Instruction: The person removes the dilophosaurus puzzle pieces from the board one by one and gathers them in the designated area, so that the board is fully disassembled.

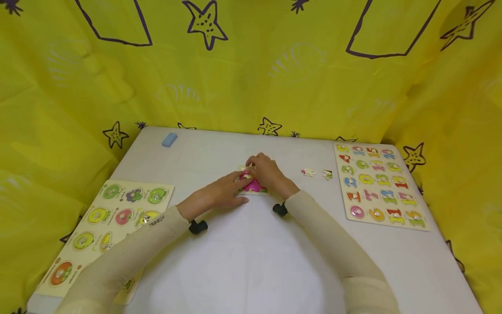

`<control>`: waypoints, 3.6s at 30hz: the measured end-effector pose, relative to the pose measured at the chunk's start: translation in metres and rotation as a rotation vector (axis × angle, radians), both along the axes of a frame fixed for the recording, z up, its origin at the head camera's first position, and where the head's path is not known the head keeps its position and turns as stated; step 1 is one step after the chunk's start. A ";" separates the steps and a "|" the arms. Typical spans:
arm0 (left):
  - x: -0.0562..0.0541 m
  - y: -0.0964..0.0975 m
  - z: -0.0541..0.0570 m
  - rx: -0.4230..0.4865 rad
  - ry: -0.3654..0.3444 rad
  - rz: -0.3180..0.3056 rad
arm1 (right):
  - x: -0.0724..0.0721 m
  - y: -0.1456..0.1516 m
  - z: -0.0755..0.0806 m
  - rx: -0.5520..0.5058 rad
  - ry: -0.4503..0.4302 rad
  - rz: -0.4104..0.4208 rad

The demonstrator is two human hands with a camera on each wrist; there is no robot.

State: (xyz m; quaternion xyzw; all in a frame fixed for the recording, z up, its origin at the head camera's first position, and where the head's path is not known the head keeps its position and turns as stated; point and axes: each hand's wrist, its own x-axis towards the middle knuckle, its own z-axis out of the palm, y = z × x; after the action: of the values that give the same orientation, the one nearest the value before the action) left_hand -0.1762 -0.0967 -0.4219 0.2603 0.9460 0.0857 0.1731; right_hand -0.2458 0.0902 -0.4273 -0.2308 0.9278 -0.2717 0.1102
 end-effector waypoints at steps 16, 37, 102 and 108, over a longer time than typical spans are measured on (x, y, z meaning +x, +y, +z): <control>0.009 -0.002 0.002 -0.017 0.008 -0.009 | 0.002 -0.003 -0.006 0.063 0.080 0.032; 0.020 -0.010 0.000 -0.025 0.035 -0.020 | 0.006 0.000 -0.005 0.051 0.066 0.043; 0.015 -0.009 0.009 0.002 -0.045 0.018 | 0.007 -0.002 0.009 -0.106 -0.284 -0.161; 0.015 -0.008 0.009 -0.004 -0.044 0.007 | 0.010 -0.006 0.012 -0.100 -0.289 -0.164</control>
State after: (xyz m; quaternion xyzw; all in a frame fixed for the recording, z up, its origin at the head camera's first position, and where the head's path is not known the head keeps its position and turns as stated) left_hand -0.1615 -0.1048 -0.4128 0.2549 0.9430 0.0899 0.1942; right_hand -0.2359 0.0842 -0.4152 -0.1182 0.9034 -0.3557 0.2083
